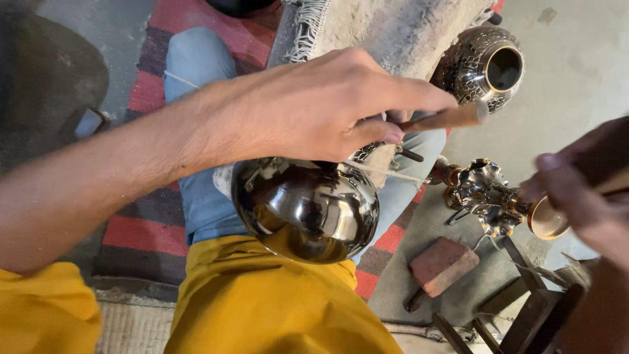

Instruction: The person sits on a mat and repeatedly strikes a polished metal vase with a wooden mallet while holding a small wooden tool against the vase's neck. The person adjusts the tool and repositions the vase several times during the process.

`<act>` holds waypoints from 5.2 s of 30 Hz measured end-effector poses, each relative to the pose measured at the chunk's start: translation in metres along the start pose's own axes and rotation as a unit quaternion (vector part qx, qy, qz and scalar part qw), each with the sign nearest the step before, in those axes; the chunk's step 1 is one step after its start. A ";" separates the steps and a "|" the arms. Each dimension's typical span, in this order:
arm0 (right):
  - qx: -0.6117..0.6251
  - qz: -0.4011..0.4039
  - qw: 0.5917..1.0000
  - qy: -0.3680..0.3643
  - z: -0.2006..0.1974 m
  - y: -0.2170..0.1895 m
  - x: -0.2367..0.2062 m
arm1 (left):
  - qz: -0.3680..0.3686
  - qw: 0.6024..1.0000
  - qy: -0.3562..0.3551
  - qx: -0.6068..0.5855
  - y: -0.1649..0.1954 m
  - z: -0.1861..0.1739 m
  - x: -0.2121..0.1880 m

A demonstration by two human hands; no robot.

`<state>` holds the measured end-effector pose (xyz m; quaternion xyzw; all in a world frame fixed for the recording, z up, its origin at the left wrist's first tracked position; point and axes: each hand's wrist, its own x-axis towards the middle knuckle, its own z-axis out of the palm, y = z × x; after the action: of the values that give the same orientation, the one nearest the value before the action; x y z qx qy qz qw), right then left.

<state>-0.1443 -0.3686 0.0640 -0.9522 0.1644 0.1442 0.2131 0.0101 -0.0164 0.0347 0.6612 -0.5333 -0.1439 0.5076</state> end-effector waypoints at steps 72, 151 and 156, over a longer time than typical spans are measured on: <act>-0.241 -0.084 0.965 -0.063 -0.051 -0.097 0.063 | -0.063 0.979 0.165 -0.104 -0.008 0.013 -0.042; -0.309 -0.189 0.928 -0.091 -0.084 -0.168 0.074 | -0.085 0.958 0.183 -0.203 -0.034 0.005 -0.062; -0.308 -0.113 0.939 -0.104 -0.081 -0.160 0.052 | -0.125 0.975 0.118 -0.142 -0.035 -0.002 -0.056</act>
<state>-0.0204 -0.2815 0.1742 -0.9634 -0.0198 0.2606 -0.0601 0.0096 0.0297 -0.0129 0.6566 -0.3569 -0.2018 0.6330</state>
